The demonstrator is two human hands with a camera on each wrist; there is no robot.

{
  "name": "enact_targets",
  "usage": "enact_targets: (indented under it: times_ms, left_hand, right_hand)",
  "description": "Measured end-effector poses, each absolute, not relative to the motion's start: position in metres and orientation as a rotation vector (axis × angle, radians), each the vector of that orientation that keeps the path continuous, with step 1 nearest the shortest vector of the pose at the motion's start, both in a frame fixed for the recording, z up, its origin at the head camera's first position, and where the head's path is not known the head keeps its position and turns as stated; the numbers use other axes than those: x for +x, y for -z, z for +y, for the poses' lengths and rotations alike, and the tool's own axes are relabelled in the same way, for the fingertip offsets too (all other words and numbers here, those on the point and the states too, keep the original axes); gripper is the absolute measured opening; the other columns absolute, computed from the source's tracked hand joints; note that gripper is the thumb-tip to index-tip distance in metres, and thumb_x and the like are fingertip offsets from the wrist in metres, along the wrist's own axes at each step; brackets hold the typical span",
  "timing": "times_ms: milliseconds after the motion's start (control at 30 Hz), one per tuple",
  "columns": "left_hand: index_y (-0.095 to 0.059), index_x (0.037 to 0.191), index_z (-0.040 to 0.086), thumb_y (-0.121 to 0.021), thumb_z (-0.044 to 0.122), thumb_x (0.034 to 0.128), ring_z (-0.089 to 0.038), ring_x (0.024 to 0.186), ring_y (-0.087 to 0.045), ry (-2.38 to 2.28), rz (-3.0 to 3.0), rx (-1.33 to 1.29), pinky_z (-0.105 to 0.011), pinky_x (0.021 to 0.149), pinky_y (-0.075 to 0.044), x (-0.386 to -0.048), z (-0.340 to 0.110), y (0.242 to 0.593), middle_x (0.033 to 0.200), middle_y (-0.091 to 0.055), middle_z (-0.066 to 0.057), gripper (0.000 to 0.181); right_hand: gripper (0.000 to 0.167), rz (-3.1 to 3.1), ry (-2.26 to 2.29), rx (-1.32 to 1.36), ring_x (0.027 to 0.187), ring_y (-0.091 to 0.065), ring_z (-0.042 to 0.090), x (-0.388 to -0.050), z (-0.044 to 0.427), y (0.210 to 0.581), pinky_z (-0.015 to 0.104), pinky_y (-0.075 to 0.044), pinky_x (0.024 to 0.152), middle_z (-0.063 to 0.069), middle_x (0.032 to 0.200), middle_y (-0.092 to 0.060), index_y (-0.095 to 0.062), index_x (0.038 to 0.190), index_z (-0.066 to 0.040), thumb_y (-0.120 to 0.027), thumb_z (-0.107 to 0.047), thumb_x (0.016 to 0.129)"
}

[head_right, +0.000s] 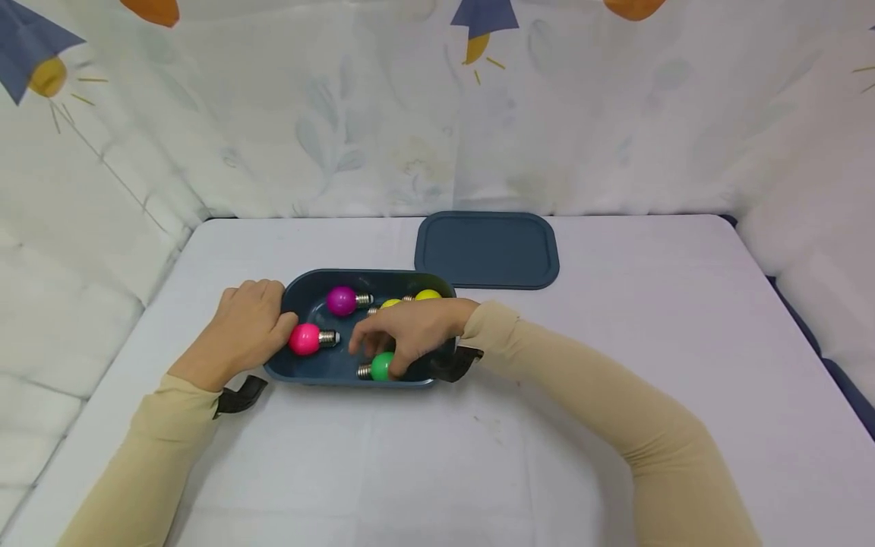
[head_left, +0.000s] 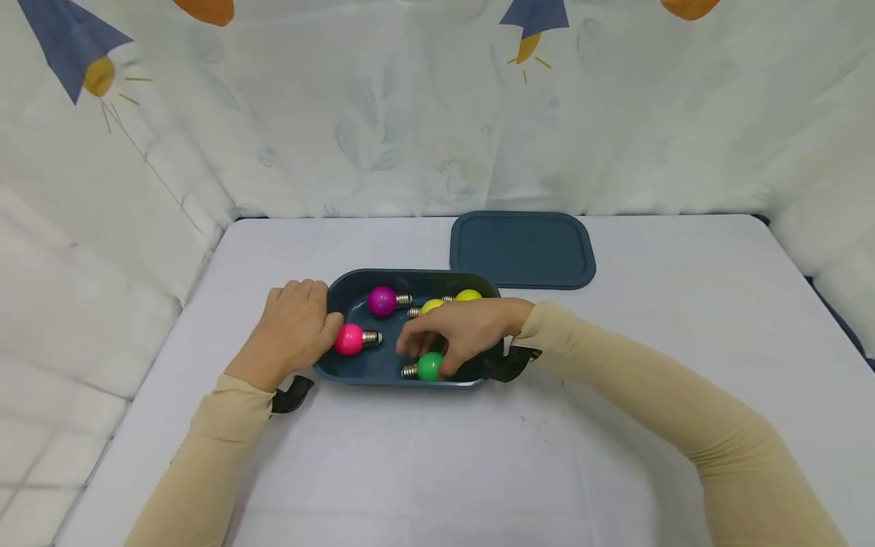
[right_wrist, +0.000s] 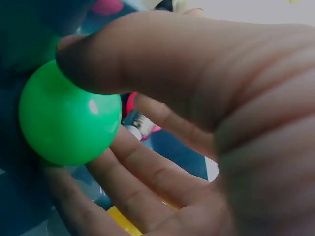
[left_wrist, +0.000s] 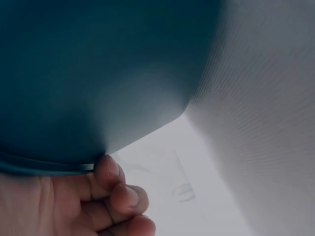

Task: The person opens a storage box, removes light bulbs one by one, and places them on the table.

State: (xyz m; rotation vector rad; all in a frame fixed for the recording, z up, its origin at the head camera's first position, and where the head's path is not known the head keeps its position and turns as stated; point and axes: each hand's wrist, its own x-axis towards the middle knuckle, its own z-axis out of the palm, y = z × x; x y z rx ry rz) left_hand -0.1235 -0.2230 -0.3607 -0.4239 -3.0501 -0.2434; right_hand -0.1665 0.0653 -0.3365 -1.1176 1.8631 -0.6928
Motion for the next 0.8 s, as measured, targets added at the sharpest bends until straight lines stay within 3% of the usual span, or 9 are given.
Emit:
enact_targets:
  times_ms: [267,433,800]
  left_hand:
    - [-0.046,0.083,0.002,-0.043,0.02,0.0924,-0.033,0.078,-0.049,0.256,-3.016,-0.423,-0.047,0.075,-0.036,-0.123,-0.217,0.36,0.077,-0.05,-0.013,0.02]
    - [-0.045,0.084,0.002,-0.044,0.019,0.0933,-0.032,0.078,-0.048,0.277,-3.034,-0.408,-0.046,0.075,-0.034,-0.122,-0.217,0.358,0.077,-0.049,-0.012,0.02]
    - [-0.045,0.083,0.002,-0.043,0.019,0.0935,-0.032,0.077,-0.048,0.274,-3.034,-0.411,-0.046,0.073,-0.034,-0.121,-0.22,0.359,0.076,-0.049,-0.013,0.02]
  right_hand:
    - [0.048,1.961,0.546,-1.173,0.111,-0.064,0.004,-0.164,0.062,0.335,0.022,-0.05,0.1,-0.005,0.12,-0.068,-0.059,0.136,-0.02,-0.071,-0.015,0.09]
    - [0.048,1.949,0.589,-1.191,0.108,-0.064,0.004,-0.165,0.063,0.335,0.022,-0.052,0.098,-0.005,0.117,-0.069,-0.059,0.134,-0.018,-0.072,-0.012,0.088]
    - [0.053,1.881,0.767,-1.15,0.116,-0.059,0.011,-0.165,0.07,0.321,0.024,-0.056,0.096,-0.001,0.124,-0.063,-0.059,0.136,-0.016,-0.072,-0.007,0.085]
